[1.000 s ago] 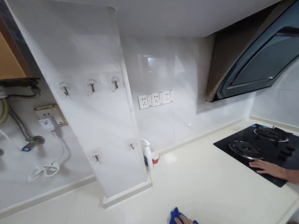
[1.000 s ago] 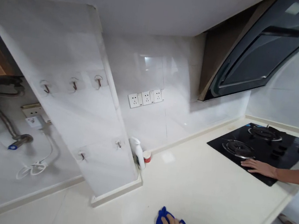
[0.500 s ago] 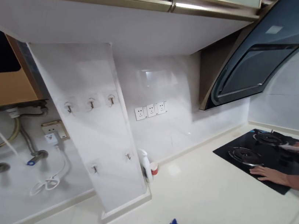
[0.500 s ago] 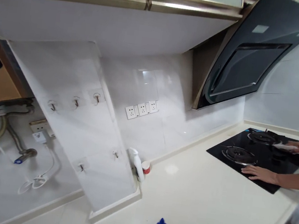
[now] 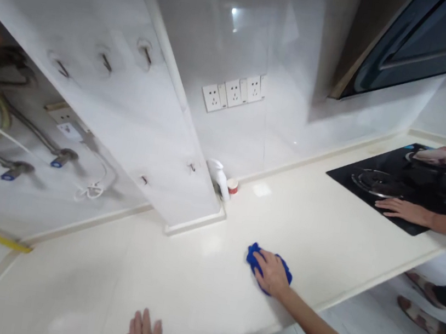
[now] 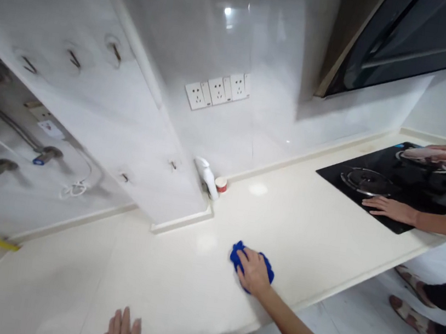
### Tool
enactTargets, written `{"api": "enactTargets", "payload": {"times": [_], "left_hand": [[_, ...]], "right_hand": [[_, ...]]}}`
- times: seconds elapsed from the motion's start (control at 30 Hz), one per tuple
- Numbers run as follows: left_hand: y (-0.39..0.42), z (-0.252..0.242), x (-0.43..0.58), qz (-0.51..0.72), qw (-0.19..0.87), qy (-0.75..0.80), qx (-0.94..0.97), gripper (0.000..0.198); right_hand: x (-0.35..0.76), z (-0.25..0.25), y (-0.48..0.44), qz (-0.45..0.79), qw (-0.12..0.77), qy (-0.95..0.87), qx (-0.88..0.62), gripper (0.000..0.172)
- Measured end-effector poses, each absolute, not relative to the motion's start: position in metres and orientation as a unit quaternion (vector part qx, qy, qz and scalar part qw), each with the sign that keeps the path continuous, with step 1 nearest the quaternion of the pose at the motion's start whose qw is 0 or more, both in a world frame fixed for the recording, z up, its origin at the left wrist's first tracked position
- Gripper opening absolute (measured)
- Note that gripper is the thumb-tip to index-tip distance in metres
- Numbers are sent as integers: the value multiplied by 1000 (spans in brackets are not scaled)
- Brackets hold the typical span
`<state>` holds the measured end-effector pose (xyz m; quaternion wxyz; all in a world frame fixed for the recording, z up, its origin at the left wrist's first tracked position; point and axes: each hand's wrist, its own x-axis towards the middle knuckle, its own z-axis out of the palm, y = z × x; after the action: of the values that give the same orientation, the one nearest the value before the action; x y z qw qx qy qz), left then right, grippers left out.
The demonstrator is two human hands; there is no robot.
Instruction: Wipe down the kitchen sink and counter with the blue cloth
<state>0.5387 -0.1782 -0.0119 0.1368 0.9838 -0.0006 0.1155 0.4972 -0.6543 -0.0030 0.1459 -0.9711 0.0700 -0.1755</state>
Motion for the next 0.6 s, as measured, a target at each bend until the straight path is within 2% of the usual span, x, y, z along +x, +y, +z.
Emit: {"api": "enactTargets", "payload": {"times": [0.13,0.33,0.47,0.6], "left_hand": [[-176,-5,516,55,163,33,985,80],[-198,15,505,47,137,74,987,78],[-208,21,504,43,119,71,990,75],[-212,25,503,37,115,78,990,76]], "right_hand": [[496,3,-728,-161,97,181,-965,49],[515,22,-822,-142,71,360,-919,50],[551,36,-828,-116,71,402,-906,50],[608,48,-781,-83,83,350,-929,49]]}}
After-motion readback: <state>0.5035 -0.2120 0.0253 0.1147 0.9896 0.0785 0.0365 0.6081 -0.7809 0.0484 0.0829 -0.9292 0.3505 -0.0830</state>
